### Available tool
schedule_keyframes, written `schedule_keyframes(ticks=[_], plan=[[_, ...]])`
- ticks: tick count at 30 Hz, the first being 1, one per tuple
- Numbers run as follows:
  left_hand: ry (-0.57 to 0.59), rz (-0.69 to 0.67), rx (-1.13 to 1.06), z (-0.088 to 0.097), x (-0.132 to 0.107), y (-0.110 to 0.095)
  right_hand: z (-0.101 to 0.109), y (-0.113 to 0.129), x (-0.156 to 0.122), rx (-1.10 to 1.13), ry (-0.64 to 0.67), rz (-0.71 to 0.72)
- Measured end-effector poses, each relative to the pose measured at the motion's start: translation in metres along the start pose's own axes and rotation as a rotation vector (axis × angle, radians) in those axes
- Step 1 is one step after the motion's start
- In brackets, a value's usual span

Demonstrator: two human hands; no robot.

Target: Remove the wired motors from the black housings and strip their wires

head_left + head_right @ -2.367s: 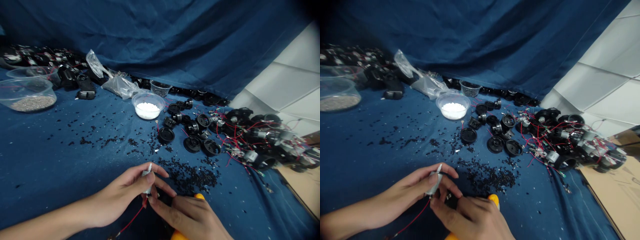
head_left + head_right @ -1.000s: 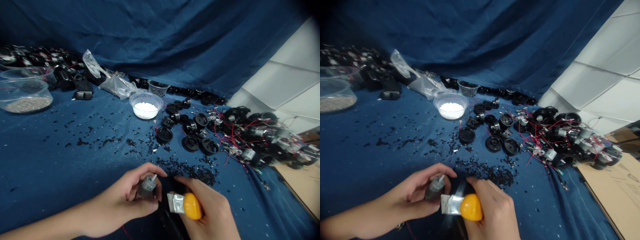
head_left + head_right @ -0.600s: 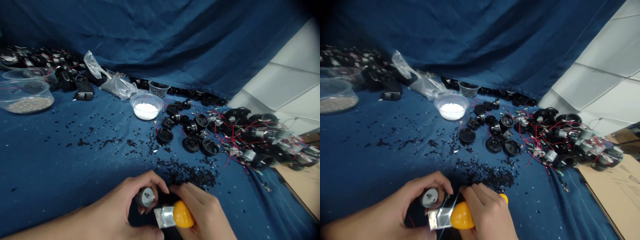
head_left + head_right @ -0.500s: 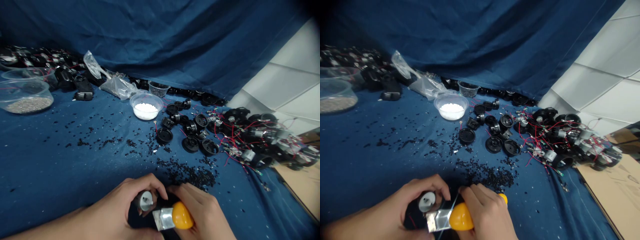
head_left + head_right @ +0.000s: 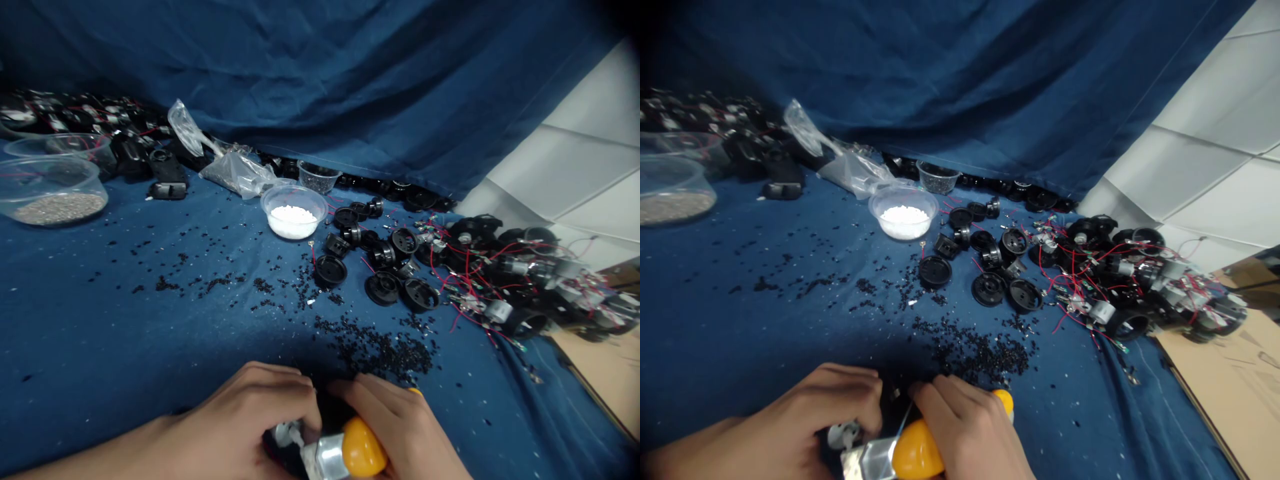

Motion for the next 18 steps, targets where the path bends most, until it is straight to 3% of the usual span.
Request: schedule_keyframes(ticks=[18], plan=[[0.010, -0.035, 0.032, -0.0002, -0.0006, -0.0012, -0.0007, 0.0031, 0.0014, -0.003, 0.017, 0.045]])
Point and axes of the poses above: each hand's wrist, its own x-axis towards the middle knuckle, its own z-axis out of the back of the hand, y = z × x, the point moved 5 cm from there along x, towards the middle knuckle, and after that the axes turned 15 degrees about -z, right-handed, at the moved point
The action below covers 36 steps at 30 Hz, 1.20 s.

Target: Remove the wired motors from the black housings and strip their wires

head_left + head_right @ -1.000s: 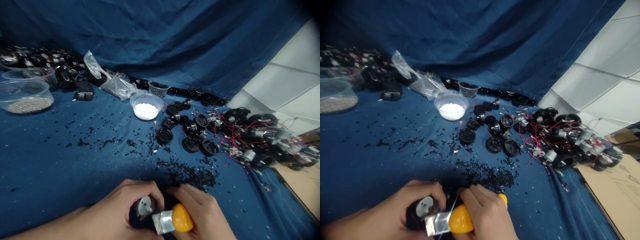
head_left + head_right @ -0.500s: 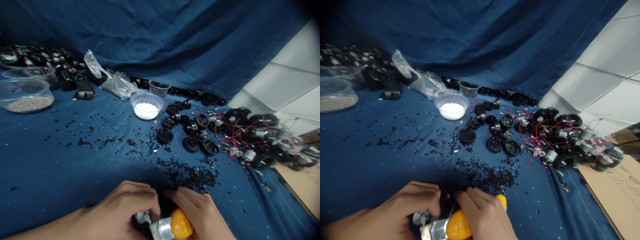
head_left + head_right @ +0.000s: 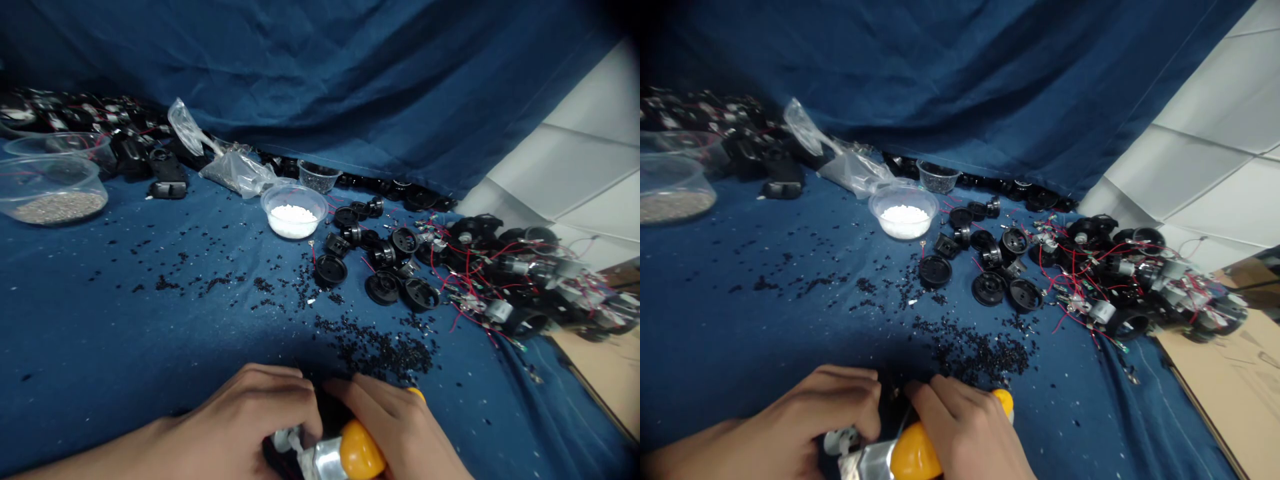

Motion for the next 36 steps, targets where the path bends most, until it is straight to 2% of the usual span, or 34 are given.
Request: schedule_keyframes(ticks=[7, 13, 19, 27, 32, 36], plan=[[0.019, 0.008, -0.006, -0.0015, -0.0003, -0.0012, -0.0014, 0.0005, 0.0000, -0.002, 0.058, -0.032], [0.002, -0.018, 0.020, -0.0021, -0.0021, 0.0001, -0.0017, -0.0005, -0.0016, -0.011, 0.044, -0.037], [-0.048, -0.113, 0.095, -0.0012, -0.0033, -0.0037, -0.0019, -0.0001, -0.0005, -0.003, 0.089, -0.060], [-0.061, -0.113, 0.090, -0.0025, -0.0039, 0.0008, -0.0021, 0.0004, 0.0012, -0.011, 0.090, -0.063], [-0.008, -0.079, 0.105, -0.0022, -0.0040, -0.0013, -0.0022, 0.0009, 0.0012, -0.017, 0.080, -0.049], [-0.036, -0.099, 0.100, -0.0014, -0.0047, -0.0024, -0.0011, 0.0027, 0.0019, -0.020, 0.036, -0.028]])
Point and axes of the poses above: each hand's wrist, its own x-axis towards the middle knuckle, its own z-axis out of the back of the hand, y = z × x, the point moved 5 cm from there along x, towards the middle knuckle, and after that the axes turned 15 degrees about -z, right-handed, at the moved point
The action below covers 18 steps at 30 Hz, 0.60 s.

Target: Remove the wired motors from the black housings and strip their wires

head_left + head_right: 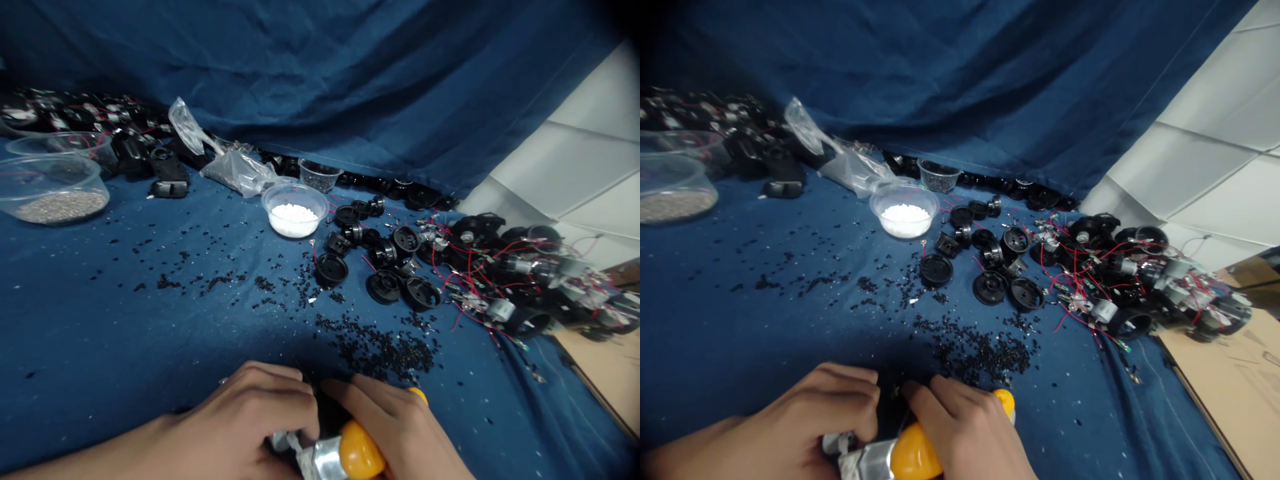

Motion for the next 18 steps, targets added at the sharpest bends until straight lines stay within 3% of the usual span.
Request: schedule_keyframes(ticks=[18], plan=[[0.048, 0.030, 0.136, 0.0020, 0.0031, -0.0020, 0.0002, 0.0013, -0.0018, 0.009, 0.028, 0.014]])
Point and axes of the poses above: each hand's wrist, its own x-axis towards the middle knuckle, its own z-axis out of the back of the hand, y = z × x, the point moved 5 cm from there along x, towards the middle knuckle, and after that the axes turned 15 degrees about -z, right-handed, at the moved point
